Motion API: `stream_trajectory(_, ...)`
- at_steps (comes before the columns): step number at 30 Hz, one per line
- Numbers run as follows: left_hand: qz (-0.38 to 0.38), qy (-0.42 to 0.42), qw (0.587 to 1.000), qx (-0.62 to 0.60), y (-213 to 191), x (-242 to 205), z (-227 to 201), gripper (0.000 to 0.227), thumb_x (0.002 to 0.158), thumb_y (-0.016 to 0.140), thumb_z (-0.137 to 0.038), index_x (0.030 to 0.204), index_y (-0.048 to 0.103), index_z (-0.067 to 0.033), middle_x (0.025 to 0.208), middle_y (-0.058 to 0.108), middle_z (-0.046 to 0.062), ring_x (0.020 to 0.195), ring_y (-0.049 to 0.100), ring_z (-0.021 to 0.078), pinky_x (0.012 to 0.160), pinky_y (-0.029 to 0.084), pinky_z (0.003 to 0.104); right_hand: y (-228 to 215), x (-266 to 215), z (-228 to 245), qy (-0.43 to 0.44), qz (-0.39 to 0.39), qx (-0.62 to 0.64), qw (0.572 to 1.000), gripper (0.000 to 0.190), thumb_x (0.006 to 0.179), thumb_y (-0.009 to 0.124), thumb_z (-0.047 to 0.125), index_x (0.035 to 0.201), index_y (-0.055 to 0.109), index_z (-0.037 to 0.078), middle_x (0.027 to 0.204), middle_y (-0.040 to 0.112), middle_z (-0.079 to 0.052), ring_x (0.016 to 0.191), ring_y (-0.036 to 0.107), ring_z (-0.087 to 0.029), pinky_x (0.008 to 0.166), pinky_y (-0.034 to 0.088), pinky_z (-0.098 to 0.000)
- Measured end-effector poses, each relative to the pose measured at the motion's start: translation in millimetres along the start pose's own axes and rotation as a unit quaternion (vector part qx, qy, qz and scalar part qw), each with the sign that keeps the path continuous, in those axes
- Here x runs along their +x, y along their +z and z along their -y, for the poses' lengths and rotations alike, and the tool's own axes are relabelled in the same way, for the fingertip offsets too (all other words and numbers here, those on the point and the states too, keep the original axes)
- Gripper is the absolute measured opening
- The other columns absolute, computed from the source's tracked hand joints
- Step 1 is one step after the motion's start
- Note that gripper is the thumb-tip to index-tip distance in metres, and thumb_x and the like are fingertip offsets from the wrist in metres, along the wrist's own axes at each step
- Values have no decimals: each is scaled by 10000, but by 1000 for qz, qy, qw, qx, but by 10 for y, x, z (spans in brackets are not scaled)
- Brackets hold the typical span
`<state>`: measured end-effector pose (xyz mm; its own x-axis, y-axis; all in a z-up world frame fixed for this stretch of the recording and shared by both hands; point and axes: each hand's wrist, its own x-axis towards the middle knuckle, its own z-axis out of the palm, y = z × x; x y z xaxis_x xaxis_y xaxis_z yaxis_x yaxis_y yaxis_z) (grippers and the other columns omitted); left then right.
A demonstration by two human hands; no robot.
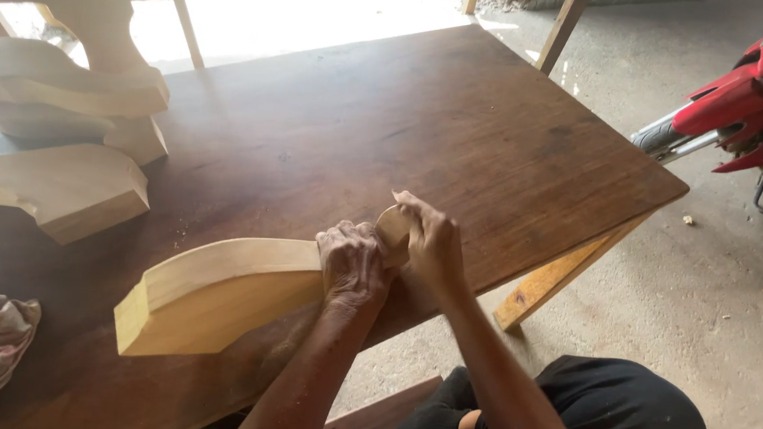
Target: The recorder is sanding a curved wooden furniture component by hand using sandpaper.
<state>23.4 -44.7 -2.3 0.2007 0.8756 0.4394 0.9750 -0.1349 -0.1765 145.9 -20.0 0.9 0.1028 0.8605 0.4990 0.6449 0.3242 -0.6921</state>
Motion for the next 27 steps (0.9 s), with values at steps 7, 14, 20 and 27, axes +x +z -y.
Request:
stream_trajectory(7, 30, -12, 997, -67, 74, -130, -73, 657, 889, 608, -701, 950, 609, -47, 854, 603, 119, 828, 567, 261, 780, 457, 442, 117, 175, -341, 12, 12, 35, 999, 257, 1071, 524, 162, 1162, 702, 1, 1097, 767, -183, 680, 732, -138, 531, 589, -220)
stream_trajectory(14, -19, -24, 996, -82, 289, 7, -62, 632, 942, 591, -697, 894, 614, -67, 780, 632, 122, 755, 597, 266, 751, 464, 445, 200, -100, -384, -100, -72, 8, 992, 244, 1102, 531, 157, 1185, 710, 13, 1117, 756, -192, 963, 725, -234, 788, 612, -302)
stream_trajectory(20, -54, -18, 995, -78, 146, 25, -60, 744, 802, 601, -758, 918, 631, -24, 777, 646, 149, 752, 616, 280, 746, 470, 444, -134, 226, 99, 138, 69, 116, 981, 260, 1115, 515, 170, 1217, 718, 43, 1115, 776, -209, 970, 705, -358, 807, 579, -392)
stream_trajectory(27, -46, -7, 999, -4, 318, 21, -54, 532, 930, 641, -595, 913, 614, -64, 815, 643, 132, 788, 623, 276, 780, 470, 447, 169, -143, -291, -170, -96, -21, 980, 238, 1083, 570, 141, 1191, 727, 0, 1203, 735, -209, 1083, 738, -324, 902, 608, -351)
